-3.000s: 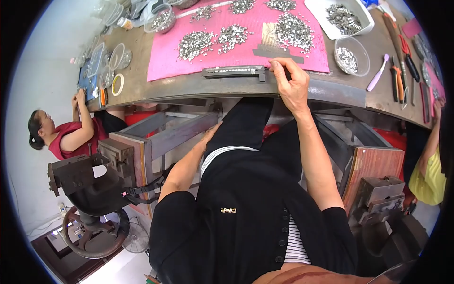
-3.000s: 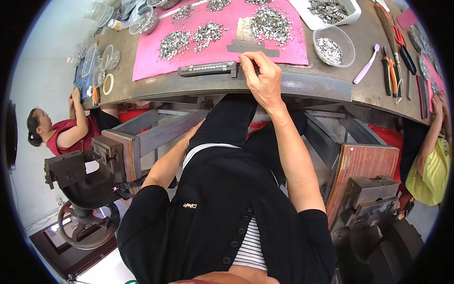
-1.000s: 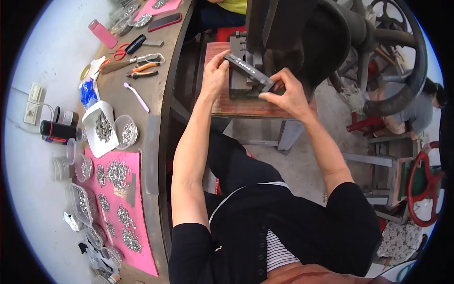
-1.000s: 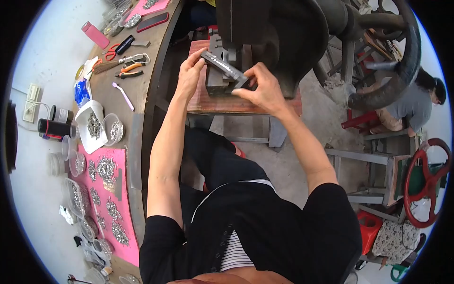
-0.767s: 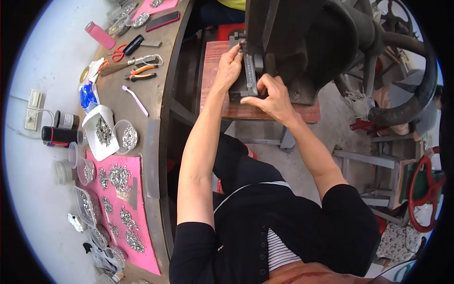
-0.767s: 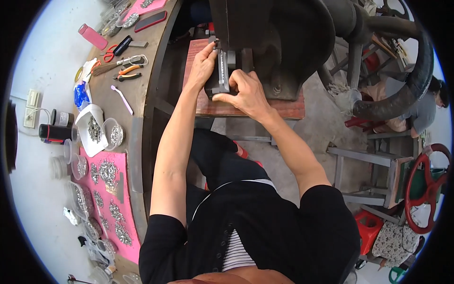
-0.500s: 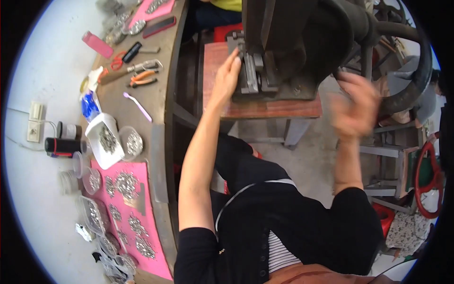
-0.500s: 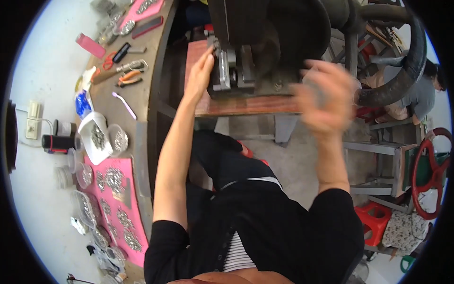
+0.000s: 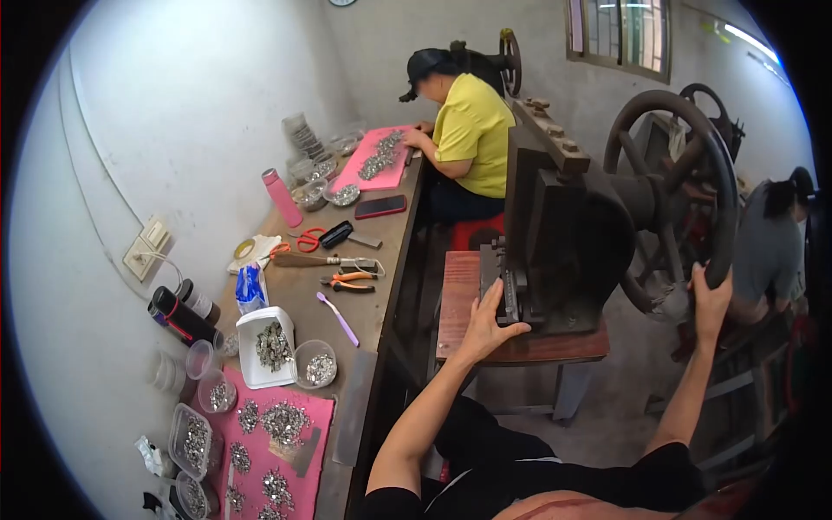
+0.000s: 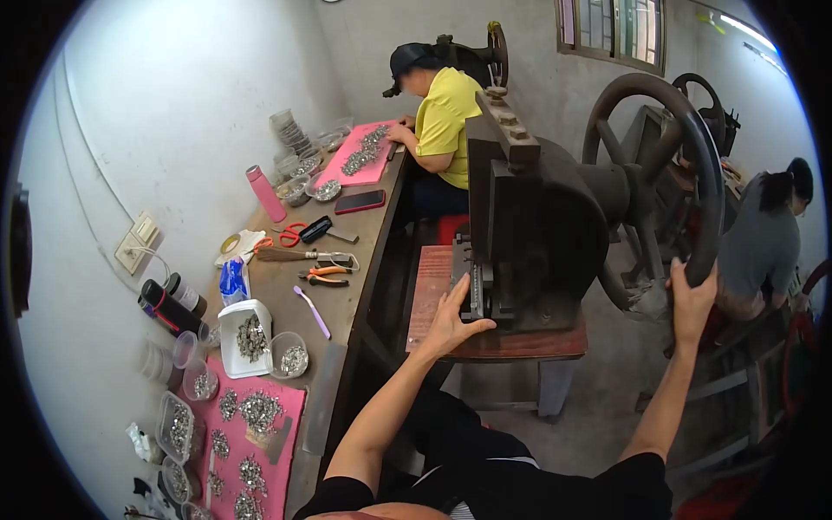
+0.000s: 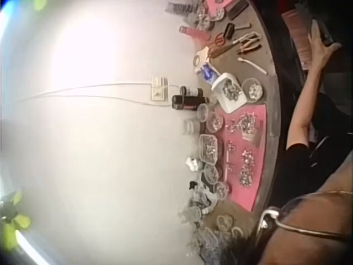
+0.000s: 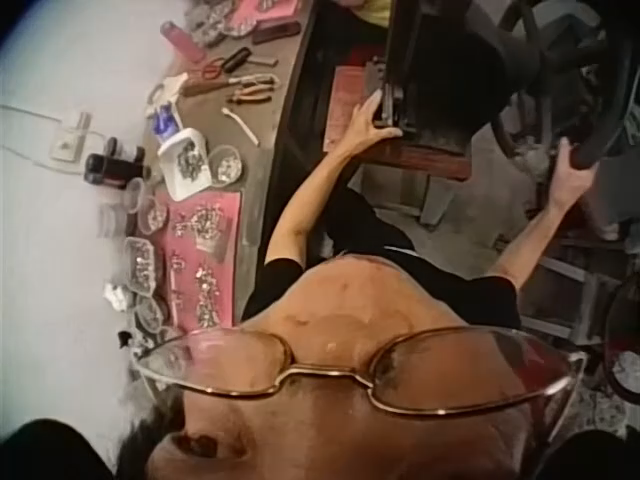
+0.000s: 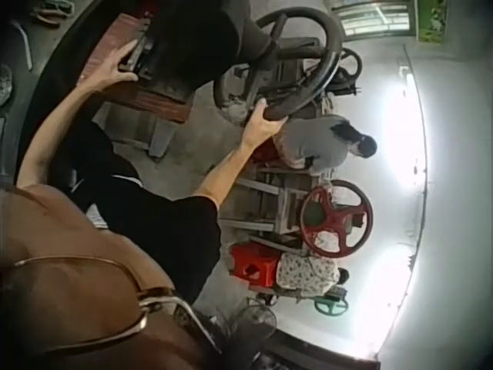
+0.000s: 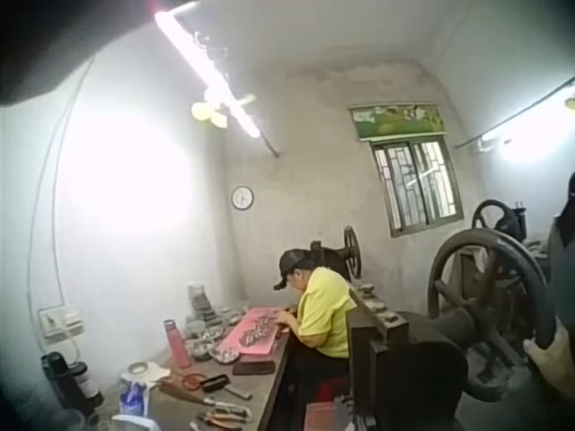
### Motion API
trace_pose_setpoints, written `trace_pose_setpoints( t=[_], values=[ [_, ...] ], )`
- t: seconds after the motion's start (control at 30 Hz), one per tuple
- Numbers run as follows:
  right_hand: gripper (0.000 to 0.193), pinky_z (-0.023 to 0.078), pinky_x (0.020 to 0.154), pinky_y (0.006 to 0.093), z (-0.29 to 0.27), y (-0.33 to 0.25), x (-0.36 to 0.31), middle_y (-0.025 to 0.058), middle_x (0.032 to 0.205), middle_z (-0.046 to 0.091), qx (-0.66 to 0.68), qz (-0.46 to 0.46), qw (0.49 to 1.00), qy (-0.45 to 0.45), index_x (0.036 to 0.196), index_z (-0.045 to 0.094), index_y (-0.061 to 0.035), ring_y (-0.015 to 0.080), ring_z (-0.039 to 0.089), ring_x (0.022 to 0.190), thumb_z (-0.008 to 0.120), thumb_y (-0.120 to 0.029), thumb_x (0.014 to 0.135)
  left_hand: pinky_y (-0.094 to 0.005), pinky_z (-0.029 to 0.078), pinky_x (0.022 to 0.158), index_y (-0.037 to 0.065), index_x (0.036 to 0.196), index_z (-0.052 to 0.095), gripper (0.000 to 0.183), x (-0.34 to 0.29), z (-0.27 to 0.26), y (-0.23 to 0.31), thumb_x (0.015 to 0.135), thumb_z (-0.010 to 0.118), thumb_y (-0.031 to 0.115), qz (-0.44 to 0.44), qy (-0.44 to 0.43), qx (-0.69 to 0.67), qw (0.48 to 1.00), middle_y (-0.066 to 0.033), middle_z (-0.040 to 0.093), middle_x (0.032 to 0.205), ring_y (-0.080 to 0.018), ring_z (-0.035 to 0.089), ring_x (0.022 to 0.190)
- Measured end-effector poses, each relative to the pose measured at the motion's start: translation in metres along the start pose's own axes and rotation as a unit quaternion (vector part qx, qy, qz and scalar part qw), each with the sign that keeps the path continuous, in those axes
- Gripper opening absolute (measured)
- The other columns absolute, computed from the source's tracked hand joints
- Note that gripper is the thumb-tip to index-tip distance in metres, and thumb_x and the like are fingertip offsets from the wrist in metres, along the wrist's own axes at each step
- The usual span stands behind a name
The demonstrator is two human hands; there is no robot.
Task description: Assembling small metal components into a guide strip template on a workbench.
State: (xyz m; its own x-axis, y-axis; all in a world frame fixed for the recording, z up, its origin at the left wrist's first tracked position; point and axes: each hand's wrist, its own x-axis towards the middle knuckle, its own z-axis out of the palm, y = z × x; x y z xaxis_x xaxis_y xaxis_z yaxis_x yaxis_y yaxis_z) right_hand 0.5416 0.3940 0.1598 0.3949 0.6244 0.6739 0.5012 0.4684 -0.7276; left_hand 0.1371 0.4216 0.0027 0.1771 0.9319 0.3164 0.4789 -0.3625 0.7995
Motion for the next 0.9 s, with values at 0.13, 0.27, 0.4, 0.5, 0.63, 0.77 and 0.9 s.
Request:
trace_pose_setpoints(
  t=[0.13, 0.27, 0.4, 0.5, 0.63, 0.77, 0.9],
  values=[
    [0.029, 0.042, 0.056, 0.0269, 0.01, -0.05, 0.071, 0.0012, 0.071, 0.056, -0.059, 0.009, 0.992, -0.109, 0.109, 0.061, -0.0011, 0.0098, 0.053, 0.059, 0.07, -0.025, 0.095, -0.0587, 0.012, 0.121, 0.001, 0.154, 0.034, 0.112, 0.014, -0.002, -0.017, 0.071, 0.086, 0.052, 0.034, 0.047, -0.004, 0.998, -0.0209, 0.038, 0.158, -0.0346, 0.031, 0.15],
    [0.034, 0.041, 0.061, 0.0239, 0.008, -0.073, 0.137, 0.0007, 0.072, 0.056, -0.098, -0.057, 0.977, -0.18, 0.096, 0.062, -0.0028, 0.0099, 0.053, 0.062, 0.069, -0.036, 0.096, -0.0602, 0.012, 0.12, -0.002, 0.152, 0.036, 0.112, 0.039, -0.01, -0.008, 0.069, 0.085, 0.056, 0.05, 0.04, 0.06, 0.996, -0.0225, 0.041, 0.155, -0.0366, 0.032, 0.149],
    [0.033, 0.042, 0.06, 0.0217, 0.014, -0.064, 0.186, -0.0017, 0.081, 0.057, -0.077, 0.004, 0.96, -0.27, 0.112, 0.066, -0.0059, 0.0059, 0.054, 0.064, 0.064, -0.037, 0.099, -0.0598, 0.011, 0.121, -0.006, 0.152, 0.035, 0.117, 0.053, -0.007, -0.008, 0.067, 0.087, 0.056, 0.02, 0.014, 0.071, 0.997, -0.0235, 0.039, 0.157, -0.0416, 0.029, 0.149],
    [0.039, 0.04, 0.061, 0.0202, -0.004, -0.053, 0.221, -0.0028, 0.086, 0.058, -0.123, 0.009, 0.946, -0.3, 0.126, 0.066, -0.0088, 0.0048, 0.055, 0.07, 0.061, -0.038, 0.1, -0.0612, 0.011, 0.121, -0.005, 0.153, 0.032, 0.119, 0.056, -0.001, -0.003, 0.067, 0.087, 0.056, 0.015, 0.001, 0.075, 0.997, -0.0234, 0.039, 0.157, -0.0414, 0.028, 0.15],
    [0.036, 0.038, 0.062, 0.0188, -0.001, -0.063, 0.216, -0.0032, 0.09, 0.059, -0.116, 0.027, 0.953, -0.28, 0.123, 0.066, -0.0082, 0.0044, 0.053, 0.071, 0.061, -0.036, 0.101, -0.061, 0.011, 0.121, -0.005, 0.153, 0.032, 0.119, 0.053, 0.001, 0.002, 0.067, 0.086, 0.057, 0.003, 0.0, 0.07, 0.998, -0.0231, 0.038, 0.157, -0.0408, 0.028, 0.15],
    [0.029, 0.04, 0.061, 0.0202, 0.0, -0.068, 0.177, -0.0006, 0.079, 0.058, -0.03, 0.048, 0.968, -0.246, 0.103, 0.064, -0.0039, 0.0066, 0.053, 0.066, 0.064, -0.033, 0.099, -0.0573, 0.006, 0.123, -0.005, 0.153, 0.035, 0.118, 0.048, -0.001, 0.002, 0.067, 0.086, 0.058, -0.007, 0.003, 0.055, 0.998, -0.0258, 0.037, 0.157, -0.0347, 0.028, 0.151],
    [0.025, 0.047, 0.064, 0.0248, 0.0, -0.051, 0.067, 0.0042, 0.075, 0.061, -0.011, -0.046, 0.998, -0.042, 0.099, 0.062, 0.0005, 0.0119, 0.058, 0.067, 0.066, -0.024, 0.097, -0.0579, 0.006, 0.123, -0.005, 0.152, 0.037, 0.115, 0.051, 0.001, 0.002, 0.069, 0.085, 0.059, -0.002, 0.005, 0.053, 0.999, -0.0255, 0.038, 0.157, -0.0349, 0.029, 0.151]
  ],
)
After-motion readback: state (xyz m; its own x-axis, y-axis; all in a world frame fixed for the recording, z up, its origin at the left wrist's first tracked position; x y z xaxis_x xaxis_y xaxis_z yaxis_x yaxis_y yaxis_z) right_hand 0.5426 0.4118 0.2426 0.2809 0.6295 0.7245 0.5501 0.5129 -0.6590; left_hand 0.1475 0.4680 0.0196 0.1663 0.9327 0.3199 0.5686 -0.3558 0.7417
